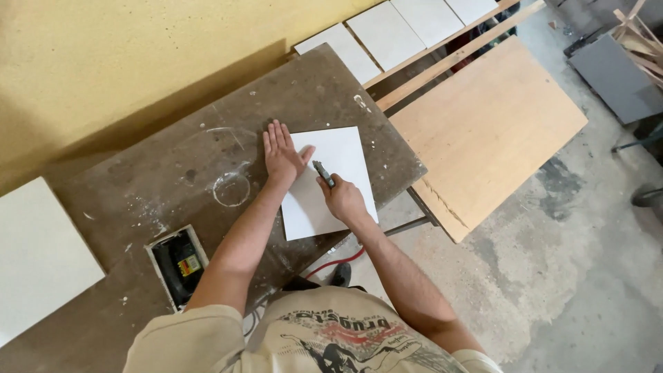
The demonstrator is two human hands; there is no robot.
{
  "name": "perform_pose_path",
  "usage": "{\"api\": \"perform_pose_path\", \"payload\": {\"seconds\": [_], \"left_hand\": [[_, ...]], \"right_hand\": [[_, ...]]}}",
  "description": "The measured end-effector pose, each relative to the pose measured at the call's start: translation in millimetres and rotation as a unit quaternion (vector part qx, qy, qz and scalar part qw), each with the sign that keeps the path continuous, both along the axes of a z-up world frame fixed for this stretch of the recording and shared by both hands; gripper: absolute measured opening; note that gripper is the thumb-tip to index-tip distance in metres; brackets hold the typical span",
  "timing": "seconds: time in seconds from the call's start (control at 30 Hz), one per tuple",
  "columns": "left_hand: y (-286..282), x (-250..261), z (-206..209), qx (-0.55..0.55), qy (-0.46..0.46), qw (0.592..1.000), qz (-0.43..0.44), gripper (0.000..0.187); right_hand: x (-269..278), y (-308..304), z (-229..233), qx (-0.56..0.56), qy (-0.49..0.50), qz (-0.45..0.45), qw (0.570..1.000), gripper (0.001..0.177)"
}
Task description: Sanding the edges and surfaces of white panels using a hand sanding block and trimming edges with a utility knife.
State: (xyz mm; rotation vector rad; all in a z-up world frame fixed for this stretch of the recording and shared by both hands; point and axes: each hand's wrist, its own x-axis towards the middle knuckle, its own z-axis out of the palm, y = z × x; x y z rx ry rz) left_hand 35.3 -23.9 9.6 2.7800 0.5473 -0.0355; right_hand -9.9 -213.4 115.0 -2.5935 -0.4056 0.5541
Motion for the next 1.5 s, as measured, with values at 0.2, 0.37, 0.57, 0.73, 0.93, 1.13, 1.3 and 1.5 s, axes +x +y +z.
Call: {"api": "perform_pose_path", "payload": {"seconds": [0.2,0.37,0.57,0.73,0.93,1.13,1.3,1.5], "left_hand": [[-59,67,-11,0.007,0.031,0.993,-0.113,0.100],[-99,75,5,0.049,0.002,0.970,-0.237,0.102],[-167,-28,93,0.136,0.162,0.932,-0.293,0.107],[-182,-92,30,0.025,-0.034,0.957,-0.288,0.080],[-95,-140,81,0.001,0.041,0.977,-0.207,0.095],[-5,-89,27,0.006,-0.057,0.993,-0.103,0.094],[0,4,22,0.014,0.001,0.997,-0.074,0.101],[-103,22,62,0.004,0.032,0.989,-0.143,0.096]], "right_hand": [[11,-44,-1,0.018,-0.002,-0.080,0.997,0.050],[1,-79,25,0.036,0.028,-0.157,0.987,0.053],[-23,-114,21,0.024,0.014,-0.146,0.989,0.053],[-51,-117,8,-0.010,0.047,-0.100,0.994,0.051],[-77,-95,3,-0.070,0.064,0.010,0.995,0.059],[-87,-69,28,-0.049,0.093,0.071,0.992,0.057],[-76,-70,35,-0.032,0.078,0.037,0.996,0.058],[-61,-116,31,-0.018,0.057,-0.102,0.993,0.059]]}}
